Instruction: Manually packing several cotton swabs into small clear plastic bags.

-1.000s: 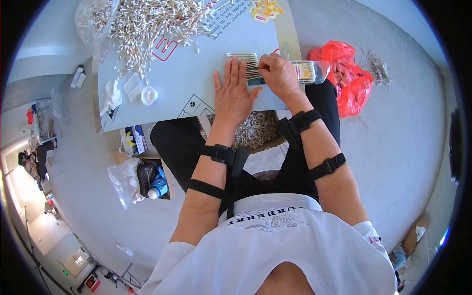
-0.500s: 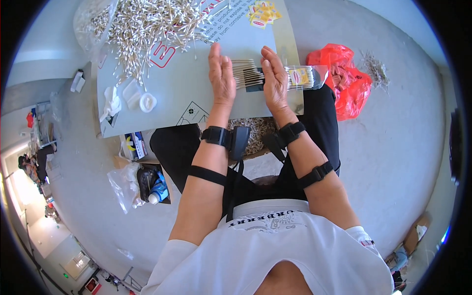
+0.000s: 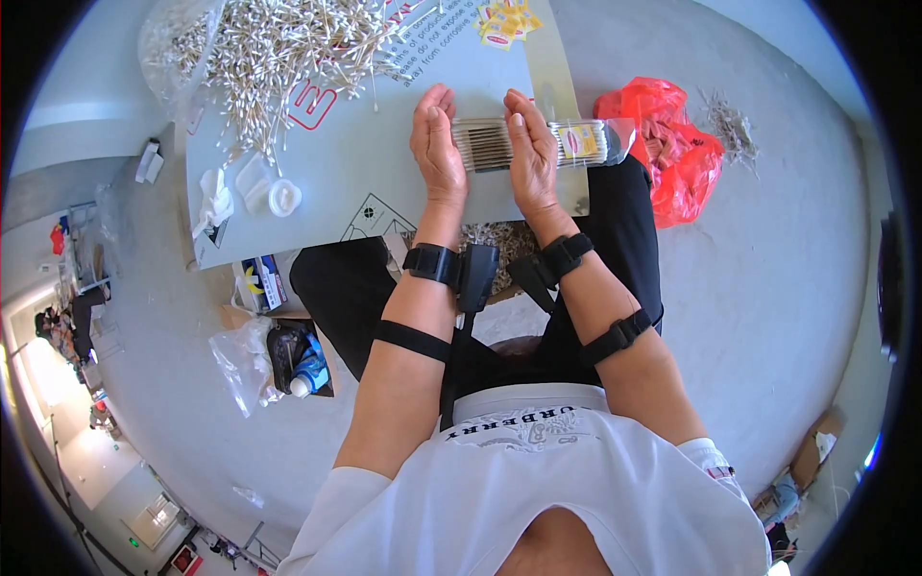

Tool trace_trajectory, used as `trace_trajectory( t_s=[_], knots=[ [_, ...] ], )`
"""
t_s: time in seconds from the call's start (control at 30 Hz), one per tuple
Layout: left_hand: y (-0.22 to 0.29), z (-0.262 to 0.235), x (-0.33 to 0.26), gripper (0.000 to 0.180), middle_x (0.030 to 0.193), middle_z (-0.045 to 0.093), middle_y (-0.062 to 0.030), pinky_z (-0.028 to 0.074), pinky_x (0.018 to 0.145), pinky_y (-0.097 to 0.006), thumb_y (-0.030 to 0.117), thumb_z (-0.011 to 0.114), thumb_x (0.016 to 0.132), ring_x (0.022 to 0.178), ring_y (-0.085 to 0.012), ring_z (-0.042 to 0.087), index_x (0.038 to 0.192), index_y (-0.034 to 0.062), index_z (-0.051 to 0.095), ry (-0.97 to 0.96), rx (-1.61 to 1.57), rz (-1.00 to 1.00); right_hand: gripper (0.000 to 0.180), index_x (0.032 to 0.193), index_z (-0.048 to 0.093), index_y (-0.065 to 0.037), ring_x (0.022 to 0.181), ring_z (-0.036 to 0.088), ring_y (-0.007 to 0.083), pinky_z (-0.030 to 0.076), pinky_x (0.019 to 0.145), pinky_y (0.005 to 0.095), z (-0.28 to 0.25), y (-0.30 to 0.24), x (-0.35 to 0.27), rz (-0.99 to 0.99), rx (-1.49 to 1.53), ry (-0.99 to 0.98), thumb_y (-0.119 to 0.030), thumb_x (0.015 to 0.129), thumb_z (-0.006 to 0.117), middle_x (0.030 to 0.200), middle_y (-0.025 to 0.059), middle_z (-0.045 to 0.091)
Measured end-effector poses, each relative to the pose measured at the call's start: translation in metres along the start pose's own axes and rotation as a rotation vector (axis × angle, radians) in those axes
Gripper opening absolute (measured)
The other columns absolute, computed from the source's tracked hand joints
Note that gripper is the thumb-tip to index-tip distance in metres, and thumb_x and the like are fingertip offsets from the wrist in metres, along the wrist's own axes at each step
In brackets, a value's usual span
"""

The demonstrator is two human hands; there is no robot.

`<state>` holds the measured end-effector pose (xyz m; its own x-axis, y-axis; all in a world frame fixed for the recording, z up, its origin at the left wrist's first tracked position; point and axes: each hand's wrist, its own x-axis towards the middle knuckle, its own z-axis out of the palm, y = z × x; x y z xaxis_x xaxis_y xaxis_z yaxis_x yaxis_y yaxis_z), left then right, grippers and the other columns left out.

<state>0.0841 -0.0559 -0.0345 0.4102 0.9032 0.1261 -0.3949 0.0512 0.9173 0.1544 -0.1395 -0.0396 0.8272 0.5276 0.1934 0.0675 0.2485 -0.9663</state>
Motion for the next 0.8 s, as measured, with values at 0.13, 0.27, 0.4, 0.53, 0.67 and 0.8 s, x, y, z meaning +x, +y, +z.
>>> trace_trajectory(
  t_s=[0.13,0.27,0.4,0.53,0.67,0.8],
  knots=[
    [0.007,-0.003,-0.004,0.051,0.136,0.049,-0.0188,0.035,0.11,-0.041,0.035,0.044,0.103,0.128,-0.0284,0.047,0.134,-0.0056,0.045,-0.001,0.042,-0.028,0.028,0.122,0.058,0.003,0.119,0.055,0.0273,0.041,0.103,0.0333,-0.008,-0.002,0.005,-0.017,-0.086,-0.007,-0.01,0.098,0.052,0.129,0.0175,0.058],
    [0.018,-0.015,-0.015,0.04,0.138,0.05,-0.0166,0.036,0.109,-0.043,0.02,0.05,0.099,0.131,-0.0284,0.045,0.133,-0.0016,0.049,-0.189,0.706,0.143,0.033,0.125,0.057,0.0,0.121,0.054,0.027,0.043,0.102,0.0327,-0.018,-0.031,0.019,-0.043,-0.411,-0.31,0.0,0.093,0.053,0.13,0.0144,0.057],
    [0.021,-0.018,-0.027,0.043,0.14,0.049,-0.0163,0.033,0.111,-0.045,0.013,0.053,0.095,0.135,-0.0308,0.04,0.135,-0.0005,0.047,-0.441,1.285,0.412,0.034,0.124,0.058,-0.001,0.118,0.057,0.0296,0.044,0.099,0.0318,-0.028,-0.033,0.024,-0.126,-0.666,-0.552,0.002,0.09,0.054,0.127,0.0146,0.059],
    [0.021,-0.018,-0.034,0.046,0.14,0.046,-0.0202,0.031,0.112,-0.044,0.015,0.051,0.097,0.135,-0.0356,0.039,0.139,-0.0011,0.042,-0.383,1.085,0.296,0.032,0.126,0.057,-0.001,0.116,0.058,0.0229,0.045,0.097,0.0312,-0.028,-0.026,0.023,-0.049,-0.489,-0.372,-0.002,0.095,0.051,0.125,0.0118,0.062],
    [0.016,-0.004,-0.03,0.046,0.142,0.044,-0.0206,0.032,0.111,-0.041,0.022,0.045,0.102,0.133,-0.0332,0.041,0.14,-0.0021,0.04,-0.034,0.518,0.17,0.031,0.129,0.056,0.001,0.119,0.054,0.0172,0.042,0.101,0.0285,-0.02,-0.008,0.014,0.004,-0.177,-0.125,-0.009,0.101,0.048,0.126,0.0094,0.061],
    [0.006,0.004,-0.023,0.047,0.143,0.043,-0.0185,0.031,0.111,-0.04,0.026,0.042,0.104,0.133,-0.0297,0.041,0.141,-0.0019,0.039,-0.035,0.388,0.12,0.028,0.123,0.057,0.004,0.124,0.052,0.0262,0.037,0.107,0.0337,-0.004,-0.003,0.005,-0.035,-0.129,-0.051,-0.009,0.099,0.05,0.126,0.0179,0.06]
  ],
)
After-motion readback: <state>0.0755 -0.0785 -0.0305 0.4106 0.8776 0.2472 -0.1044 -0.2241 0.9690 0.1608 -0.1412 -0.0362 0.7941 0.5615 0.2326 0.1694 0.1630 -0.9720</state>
